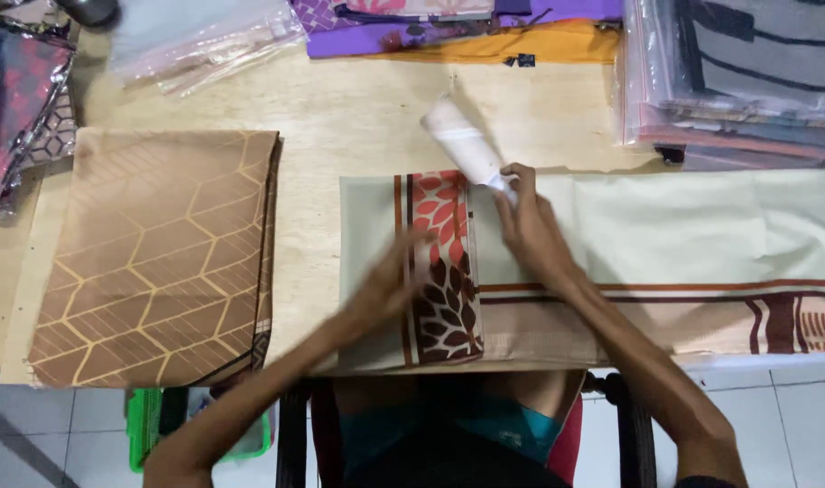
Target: The person irons a patterned piece of fabric on a wooden table using a white handheld steam iron. They repeatedly fold the fabric and press it with the iron to smooth out wrinkles.
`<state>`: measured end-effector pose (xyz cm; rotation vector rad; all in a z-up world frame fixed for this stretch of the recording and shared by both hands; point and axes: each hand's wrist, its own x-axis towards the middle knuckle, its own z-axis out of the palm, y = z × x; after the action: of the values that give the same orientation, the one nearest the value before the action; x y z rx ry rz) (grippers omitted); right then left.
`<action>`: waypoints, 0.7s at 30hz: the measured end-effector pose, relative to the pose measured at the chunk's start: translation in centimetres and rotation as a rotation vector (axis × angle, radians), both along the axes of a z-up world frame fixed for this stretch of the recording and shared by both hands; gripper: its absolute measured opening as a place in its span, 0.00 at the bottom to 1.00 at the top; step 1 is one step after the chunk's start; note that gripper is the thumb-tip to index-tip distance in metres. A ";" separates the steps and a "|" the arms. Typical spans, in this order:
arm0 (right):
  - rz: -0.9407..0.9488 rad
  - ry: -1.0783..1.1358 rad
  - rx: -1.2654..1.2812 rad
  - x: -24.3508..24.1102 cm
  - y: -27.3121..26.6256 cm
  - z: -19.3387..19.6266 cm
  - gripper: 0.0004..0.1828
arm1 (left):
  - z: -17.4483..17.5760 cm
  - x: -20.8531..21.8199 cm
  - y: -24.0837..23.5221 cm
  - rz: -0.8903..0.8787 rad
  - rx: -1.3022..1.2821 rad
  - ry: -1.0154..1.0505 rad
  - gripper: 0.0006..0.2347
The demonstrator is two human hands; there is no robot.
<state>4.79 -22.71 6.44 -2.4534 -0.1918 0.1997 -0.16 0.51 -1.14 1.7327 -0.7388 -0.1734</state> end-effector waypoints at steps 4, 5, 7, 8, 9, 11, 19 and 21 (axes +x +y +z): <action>0.008 -0.053 0.314 -4.4 4.4 -0.7 0.18 | -2.4 4.9 1.7 0.430 0.466 -0.300 0.22; 0.082 -0.150 0.315 -5.1 5.4 -1.3 0.16 | -3.5 5.7 1.7 0.487 0.680 -0.317 0.26; 0.131 -0.156 0.183 -4.9 5.7 -4.4 0.18 | -4.4 5.8 1.3 0.493 0.781 -0.307 0.28; 0.181 -0.158 0.050 -4.7 5.9 -5.9 0.20 | -4.9 5.9 1.1 0.499 0.882 -0.294 0.31; 0.181 -0.157 0.050 -4.3 5.9 -5.9 0.20 | -3.8 5.6 1.1 0.499 0.883 -0.293 0.31; 0.106 0.076 -0.219 -3.7 6.0 -6.0 0.29 | -1.6 4.9 1.1 0.461 0.853 -0.251 0.35; -0.155 0.015 -0.069 -2.5 2.1 -4.5 0.22 | -2.9 4.7 1.4 0.493 0.803 -0.340 0.34; -0.095 -0.082 -0.101 -3.6 1.9 -2.7 0.22 | -2.5 4.9 1.5 0.492 0.796 -0.351 0.33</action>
<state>1.19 -20.80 3.78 -2.5667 -0.1027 0.0693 4.70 1.97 -3.65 2.6988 -0.4850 0.2153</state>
